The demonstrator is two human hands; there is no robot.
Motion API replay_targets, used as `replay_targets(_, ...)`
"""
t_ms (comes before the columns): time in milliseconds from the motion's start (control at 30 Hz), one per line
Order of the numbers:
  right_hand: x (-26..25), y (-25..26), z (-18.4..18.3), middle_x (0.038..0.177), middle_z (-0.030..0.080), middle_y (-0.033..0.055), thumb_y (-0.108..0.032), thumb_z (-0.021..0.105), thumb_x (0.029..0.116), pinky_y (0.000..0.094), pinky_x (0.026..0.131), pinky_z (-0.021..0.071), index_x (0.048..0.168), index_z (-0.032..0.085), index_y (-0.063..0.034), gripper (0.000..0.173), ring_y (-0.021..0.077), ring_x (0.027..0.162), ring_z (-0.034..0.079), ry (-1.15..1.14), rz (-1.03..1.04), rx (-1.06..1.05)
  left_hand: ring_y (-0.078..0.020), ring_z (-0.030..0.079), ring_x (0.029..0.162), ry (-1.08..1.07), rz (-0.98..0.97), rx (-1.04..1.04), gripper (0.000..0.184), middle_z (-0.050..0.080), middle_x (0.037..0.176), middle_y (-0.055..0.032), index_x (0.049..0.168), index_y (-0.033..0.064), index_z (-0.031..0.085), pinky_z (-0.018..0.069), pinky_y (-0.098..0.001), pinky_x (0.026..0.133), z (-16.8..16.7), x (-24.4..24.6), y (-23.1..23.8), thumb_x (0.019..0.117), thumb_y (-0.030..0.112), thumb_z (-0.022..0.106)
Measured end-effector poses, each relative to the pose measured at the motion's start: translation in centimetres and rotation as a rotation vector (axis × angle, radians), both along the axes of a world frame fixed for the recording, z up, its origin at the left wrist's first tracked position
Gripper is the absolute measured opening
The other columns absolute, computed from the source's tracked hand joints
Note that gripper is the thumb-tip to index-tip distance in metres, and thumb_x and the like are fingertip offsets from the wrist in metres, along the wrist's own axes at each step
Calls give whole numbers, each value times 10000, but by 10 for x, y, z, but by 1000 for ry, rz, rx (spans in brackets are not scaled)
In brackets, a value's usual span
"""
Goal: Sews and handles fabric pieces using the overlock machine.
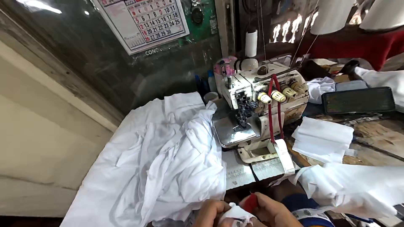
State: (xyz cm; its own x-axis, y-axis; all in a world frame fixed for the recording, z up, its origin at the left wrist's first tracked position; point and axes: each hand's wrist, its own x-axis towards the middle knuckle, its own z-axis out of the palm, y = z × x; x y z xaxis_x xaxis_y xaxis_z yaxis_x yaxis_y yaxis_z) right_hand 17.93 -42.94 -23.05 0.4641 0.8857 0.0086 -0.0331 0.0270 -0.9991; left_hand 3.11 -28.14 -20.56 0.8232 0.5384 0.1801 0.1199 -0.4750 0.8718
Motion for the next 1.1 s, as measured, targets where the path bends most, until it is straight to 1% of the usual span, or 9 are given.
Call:
replay_targets(167, 22, 69, 36, 1041, 711, 9, -307, 582, 1055, 276, 634, 621, 1208, 695, -97, 283, 81, 742, 689, -401, -53, 117, -81, 671, 837, -45, 125, 497, 166, 698, 1059, -33, 1070, 91, 748, 597, -254, 697, 70, 25, 63, 1003, 198, 640)
replay_targets(233, 28, 97, 26, 1083, 697, 17, -377, 552, 1049, 275, 653, 584, 1209, 713, -116, 346, 83, 741, 652, -500, -85, 35, -34, 642, 755, 46, 200, 681, 178, 704, 1018, 46, 1028, 190, 768, 566, -233, 636, 63, 49, 94, 976, 318, 655)
replay_targets(300, 28, 104, 15, 891, 671, 33, -383, 563, 1033, 325, 626, 552, 1057, 726, -105, 324, 126, 684, 621, -543, -145, 0, -39, 642, 754, 152, 161, 732, 182, 700, 1034, 71, 1023, 234, 767, 568, -261, 637, 49, 64, 113, 974, 360, 646)
replay_targets(400, 22, 95, 2, 805, 649, 35, -343, 602, 1023, 323, 572, 535, 981, 728, -89, 287, 129, 640, 606, -540, -221, 12, -74, 688, 934, 278, 47, 740, 251, 699, 1160, 43, 1160, 231, 751, 605, -296, 778, 33, 73, 118, 983, 364, 634)
replay_targets(500, 17, 93, -12, 825, 654, 21, -337, 619, 1016, 290, 564, 527, 969, 735, -96, 272, 104, 647, 601, -489, -244, 4, -124, 682, 893, 355, 48, 811, 274, 685, 1040, -8, 1163, 211, 762, 601, -317, 751, 25, 75, 114, 964, 354, 639)
replay_targets(600, 15, 94, -10, 905, 652, 25, -336, 664, 991, 251, 544, 519, 945, 746, -101, 252, 76, 639, 584, -428, -264, 2, -74, 646, 839, 298, 67, 835, 199, 650, 978, 22, 1023, 228, 764, 568, -248, 684, 28, 71, 113, 975, 357, 620)
replay_targets(800, 10, 102, -3, 1301, 628, 105, -349, 698, 972, 228, 613, 577, 888, 774, -114, 261, 59, 772, 654, -406, -339, 121, -54, 674, 869, 148, 68, 734, 215, 708, 1075, 12, 1084, 158, 734, 582, -224, 710, 42, 49, 103, 1027, 288, 573)
replay_targets(933, 13, 103, 2, 945, 697, -19, -346, 712, 965, 199, 518, 526, 904, 764, -124, 236, 20, 620, 595, -489, -343, 159, -39, 669, 868, 56, 88, 715, 213, 710, 1023, 26, 1105, 162, 749, 580, -216, 732, 48, 38, 102, 1029, 258, 574)
replay_targets(1100, 23, 96, 15, 876, 663, -42, -354, 764, 919, 179, 481, 473, 880, 750, -131, 227, 4, 572, 537, -515, -347, 152, -32, 679, 904, 9, 76, 665, 219, 720, 1038, 36, 1126, 160, 761, 588, -207, 756, 52, 39, 99, 1011, 198, 578)
